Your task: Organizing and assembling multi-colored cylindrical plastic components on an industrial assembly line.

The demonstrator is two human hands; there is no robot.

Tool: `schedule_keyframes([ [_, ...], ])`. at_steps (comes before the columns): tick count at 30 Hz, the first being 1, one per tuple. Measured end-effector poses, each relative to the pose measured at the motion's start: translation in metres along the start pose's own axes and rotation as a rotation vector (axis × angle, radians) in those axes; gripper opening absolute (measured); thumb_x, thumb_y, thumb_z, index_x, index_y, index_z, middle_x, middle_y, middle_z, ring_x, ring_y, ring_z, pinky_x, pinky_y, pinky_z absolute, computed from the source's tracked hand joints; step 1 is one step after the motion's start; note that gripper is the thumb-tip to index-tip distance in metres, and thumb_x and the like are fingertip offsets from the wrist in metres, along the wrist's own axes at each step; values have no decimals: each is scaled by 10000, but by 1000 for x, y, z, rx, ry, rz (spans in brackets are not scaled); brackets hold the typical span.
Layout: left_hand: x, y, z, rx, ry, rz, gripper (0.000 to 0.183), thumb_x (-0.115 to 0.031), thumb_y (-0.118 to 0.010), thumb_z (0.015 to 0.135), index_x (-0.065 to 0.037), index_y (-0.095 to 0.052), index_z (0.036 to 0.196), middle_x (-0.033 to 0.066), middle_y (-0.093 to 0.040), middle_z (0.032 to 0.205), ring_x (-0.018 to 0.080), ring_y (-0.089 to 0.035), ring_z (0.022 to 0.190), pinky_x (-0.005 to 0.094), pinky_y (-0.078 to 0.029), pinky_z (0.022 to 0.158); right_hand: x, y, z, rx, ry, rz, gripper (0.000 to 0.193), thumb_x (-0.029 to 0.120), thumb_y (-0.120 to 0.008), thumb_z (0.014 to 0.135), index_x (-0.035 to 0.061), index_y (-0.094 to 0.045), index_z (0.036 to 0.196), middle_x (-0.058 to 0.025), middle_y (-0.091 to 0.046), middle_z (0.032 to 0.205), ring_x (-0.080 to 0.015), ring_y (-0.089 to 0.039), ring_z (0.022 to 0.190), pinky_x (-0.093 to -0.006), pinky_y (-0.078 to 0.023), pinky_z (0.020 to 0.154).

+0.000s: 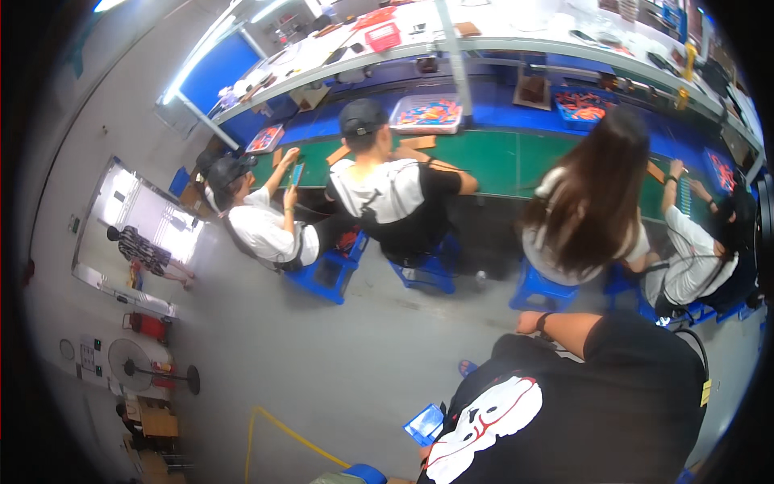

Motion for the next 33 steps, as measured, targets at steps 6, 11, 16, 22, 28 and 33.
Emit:
schedule_keyframes([
  [6,-26,72,102,-6,56,1,373,-85,-736,700,61,-634,1027,251,-689,995,436,-665,967,438,-523,876,76,49,72,-17,-3,321,394,357,-538,939,8,-721,951,-135,-728,849,-284,-699,811,-401,-549,762],
  [11,-63,136,162,-254,107,-169,476,-74,-742,685,52,-540,1097,228,-674,1026,392,-673,961,438,-518,877,141,84,160,123,-65,410,383,311,-450,1004,7,-683,1007,-87,-704,759,-210,-678,637,-357,-550,561],
  [16,-112,204,196,-269,169,-228,485,-55,-771,648,49,-564,1073,222,-679,1029,353,-684,965,418,-521,886,210,150,229,111,-72,381,379,357,-508,974,40,-706,1036,-118,-709,808,-218,-673,663,-365,-555,626],
  [22,-165,275,234,-241,220,-331,564,26,-761,635,79,-551,1156,211,-667,1068,324,-678,953,424,-537,869,314,196,305,149,131,109,379,367,-596,888,50,-717,1058,-159,-716,977,-288,-674,920,-402,-513,823],
  [28,-52,262,341,-51,179,-394,644,-70,-797,640,115,-530,1197,230,-655,1136,352,-674,972,423,-526,904,385,203,334,195,130,123,449,397,-606,841,29,-704,1077,-183,-710,1027,-302,-663,981,-395,-498,875],
  [33,-33,310,446,27,116,-330,656,-118,-802,647,117,-533,1198,241,-650,1158,363,-670,987,420,-521,908,409,198,344,253,-77,-69,501,362,-493,830,-12,-697,1093,-244,-661,1156,-369,-632,1100,-441,-480,938],
])
Point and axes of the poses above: each hand's wrist, its own z-axis towards the middle knuckle, its own y-axis out of the back of the hand, x = y × z, the point moved 4 cm from there along z, towards the middle knuckle
